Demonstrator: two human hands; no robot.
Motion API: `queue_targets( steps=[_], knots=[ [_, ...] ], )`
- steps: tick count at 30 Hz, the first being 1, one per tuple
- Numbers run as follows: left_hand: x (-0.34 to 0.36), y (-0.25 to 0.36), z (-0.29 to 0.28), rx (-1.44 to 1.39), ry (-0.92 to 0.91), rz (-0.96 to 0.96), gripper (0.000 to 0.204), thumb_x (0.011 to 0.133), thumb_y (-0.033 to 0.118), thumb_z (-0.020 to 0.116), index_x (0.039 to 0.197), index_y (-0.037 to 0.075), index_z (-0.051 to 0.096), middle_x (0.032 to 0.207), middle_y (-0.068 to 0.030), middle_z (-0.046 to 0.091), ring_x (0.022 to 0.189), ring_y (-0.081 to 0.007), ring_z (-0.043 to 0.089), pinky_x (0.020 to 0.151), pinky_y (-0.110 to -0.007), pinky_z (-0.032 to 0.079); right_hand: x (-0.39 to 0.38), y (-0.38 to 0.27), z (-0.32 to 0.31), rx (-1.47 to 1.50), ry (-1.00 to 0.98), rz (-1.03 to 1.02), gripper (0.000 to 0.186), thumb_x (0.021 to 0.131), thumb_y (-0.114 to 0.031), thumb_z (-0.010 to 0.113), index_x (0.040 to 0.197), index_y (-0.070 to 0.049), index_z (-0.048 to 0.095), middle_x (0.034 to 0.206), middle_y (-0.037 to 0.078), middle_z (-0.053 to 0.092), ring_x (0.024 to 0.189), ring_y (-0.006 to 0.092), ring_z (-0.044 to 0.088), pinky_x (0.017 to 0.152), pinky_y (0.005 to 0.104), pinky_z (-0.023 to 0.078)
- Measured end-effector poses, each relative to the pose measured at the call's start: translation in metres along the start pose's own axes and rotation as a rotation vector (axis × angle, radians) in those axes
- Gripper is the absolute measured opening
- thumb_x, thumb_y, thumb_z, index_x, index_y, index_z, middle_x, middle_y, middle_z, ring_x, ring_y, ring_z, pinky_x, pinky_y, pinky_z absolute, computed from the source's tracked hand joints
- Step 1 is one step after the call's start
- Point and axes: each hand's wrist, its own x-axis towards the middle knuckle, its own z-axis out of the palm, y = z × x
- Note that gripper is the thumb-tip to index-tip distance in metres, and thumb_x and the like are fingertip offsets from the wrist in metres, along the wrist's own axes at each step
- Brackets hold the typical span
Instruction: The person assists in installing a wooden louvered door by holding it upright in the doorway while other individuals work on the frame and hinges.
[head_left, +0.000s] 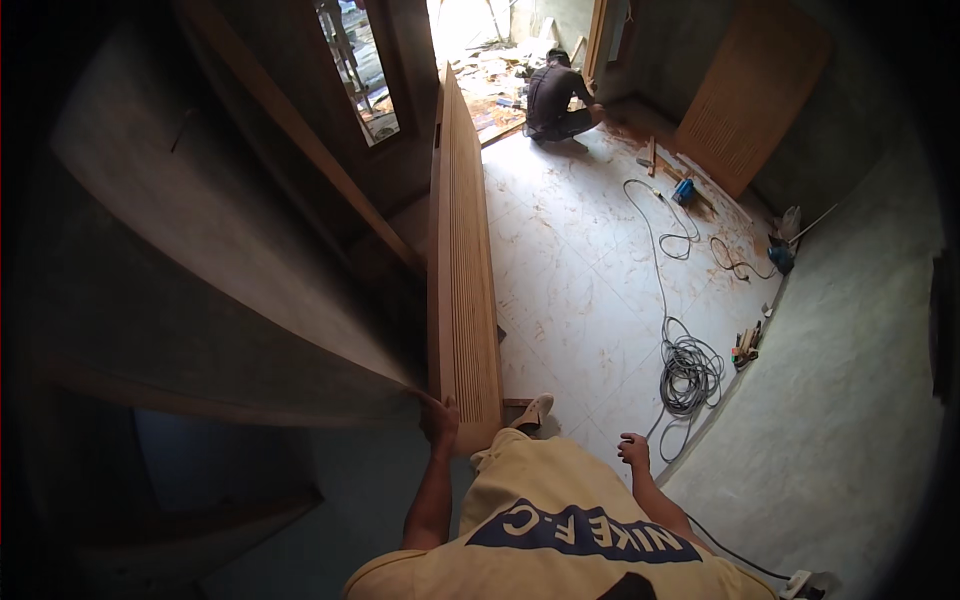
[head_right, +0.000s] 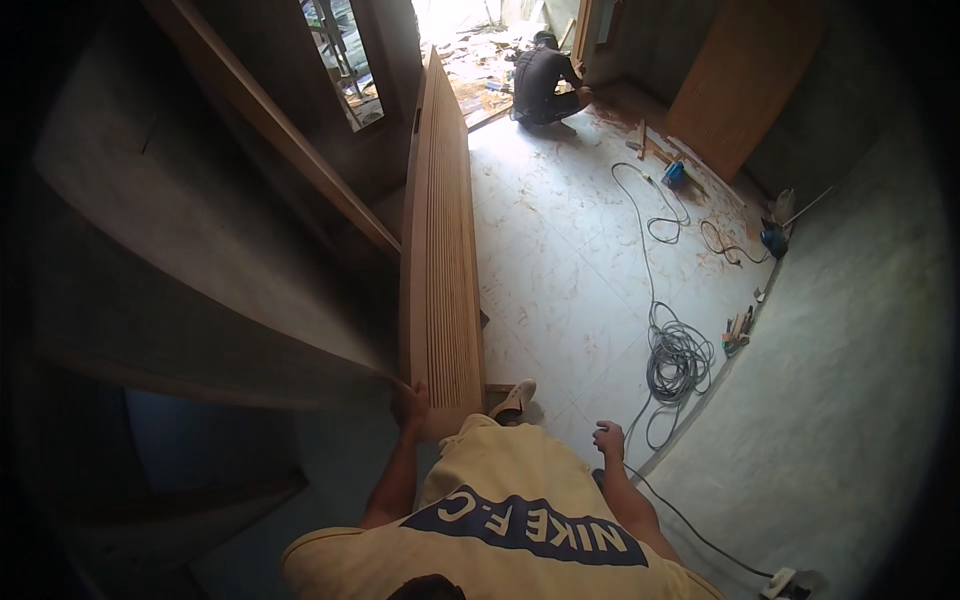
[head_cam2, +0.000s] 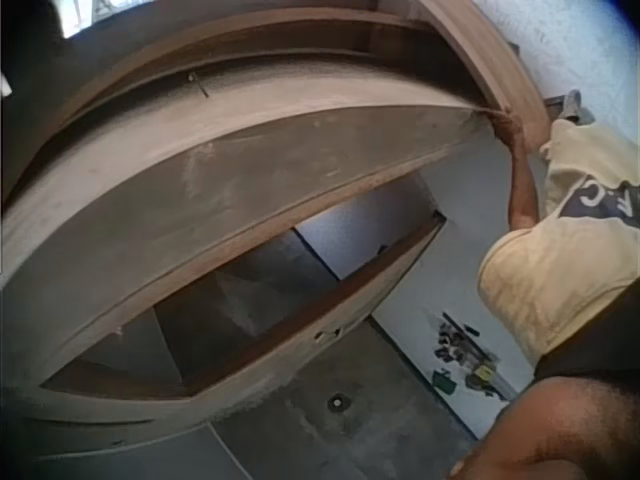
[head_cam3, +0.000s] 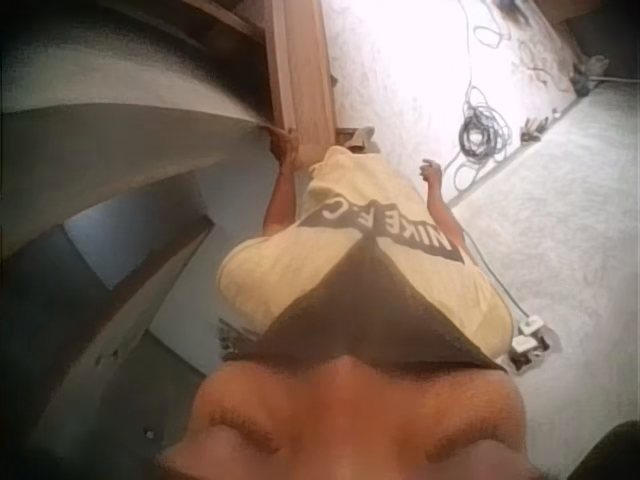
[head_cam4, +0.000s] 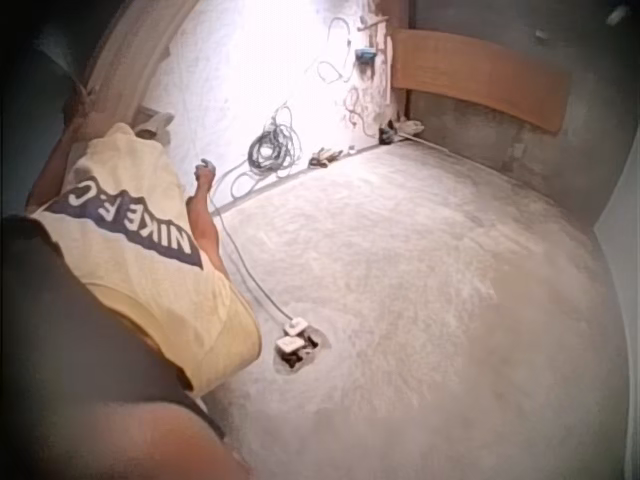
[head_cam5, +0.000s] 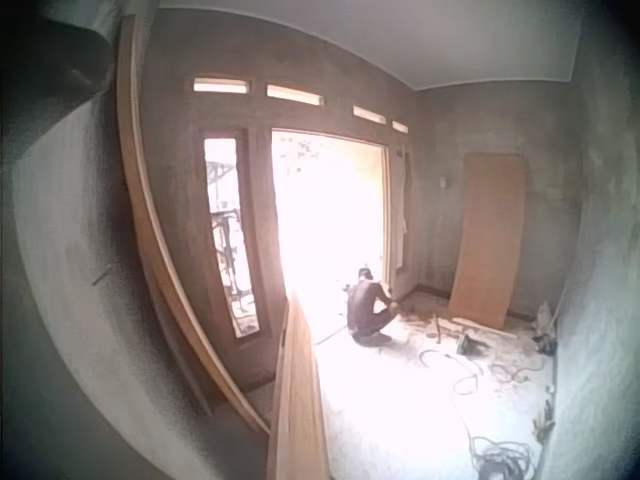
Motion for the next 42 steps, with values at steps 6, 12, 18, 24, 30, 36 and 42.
queue_targets(
  steps=[6,12,18,24,30,36,42],
  knots=[
    [-0.002,-0.002,-0.001,0.005,0.041,0.025,0.097,0.082,0.033,0.065,0.142,-0.011,0.003,0.102,-0.0277,0.062,0.090,-0.0410,0.064,0.079,-0.047,0.051,0.000,-0.004,-0.004,0.004,-0.014,0.014,0.043,0.074,-0.003,0.059,0.117,-0.003,0.060,0.084,0.011,0.068,0.058,0.0178,0.064,0.047,0.0301,0.049],
    [-0.001,-0.002,0.002,-0.001,0.076,0.056,0.097,0.082,0.032,0.066,0.142,-0.011,0.003,0.104,-0.0266,0.062,0.091,-0.0404,0.064,0.079,-0.045,0.051,-0.009,-0.008,-0.007,0.034,0.015,-0.002,0.042,0.072,-0.002,0.058,0.114,-0.001,0.063,0.081,0.012,0.069,0.058,0.0161,0.065,0.047,0.0279,0.049],
    [0.007,-0.015,0.019,0.008,0.151,0.116,0.097,0.082,0.031,0.066,0.142,-0.010,0.002,0.097,-0.0265,0.063,0.084,-0.0404,0.065,0.075,-0.046,0.053,-0.009,-0.010,-0.004,0.073,-0.022,0.000,0.046,0.072,0.001,0.056,0.118,-0.001,0.060,0.079,0.012,0.068,0.059,0.0195,0.067,0.048,0.0280,0.051],
    [0.000,-0.006,0.005,0.016,0.090,0.050,0.093,0.083,0.030,0.066,0.142,-0.011,0.005,0.106,-0.0263,0.061,0.092,-0.0385,0.064,0.080,-0.045,0.052,0.000,-0.004,0.000,-0.206,0.007,-0.062,0.046,0.068,0.000,0.058,0.113,-0.004,0.064,0.083,0.010,0.070,0.069,0.0191,0.068,0.063,0.0304,0.055],
    [0.002,-0.007,0.009,0.028,0.104,0.064,0.094,0.083,0.032,0.066,0.142,-0.010,0.006,0.100,-0.0261,0.063,0.086,-0.0386,0.065,0.077,-0.046,0.052,0.013,0.031,0.004,-0.142,0.041,-0.205,0.043,0.069,0.004,0.059,0.112,0.002,0.062,0.080,0.011,0.067,0.059,0.0167,0.063,0.050,0.0289,0.051],
    [0.011,-0.011,0.022,0.034,0.111,0.100,0.093,0.083,0.032,0.065,0.142,-0.010,0.006,0.095,-0.0253,0.064,0.083,-0.0384,0.065,0.076,-0.046,0.053,0.004,0.027,0.003,0.097,-0.036,-0.033,0.044,0.072,0.000,0.060,0.116,0.004,0.057,0.078,0.011,0.066,0.057,0.0174,0.062,0.044,0.0283,0.047],
    [0.006,-0.014,0.016,0.002,0.126,0.077,0.092,0.083,0.030,0.065,0.141,-0.010,0.007,0.102,-0.0268,0.062,0.089,-0.0396,0.064,0.078,-0.046,0.052,-0.006,0.009,-0.002,0.104,-0.065,0.002,0.042,0.075,-0.004,0.056,0.117,0.000,0.060,0.080,0.013,0.068,0.059,0.0152,0.064,0.046,0.0254,0.048]
  ],
)
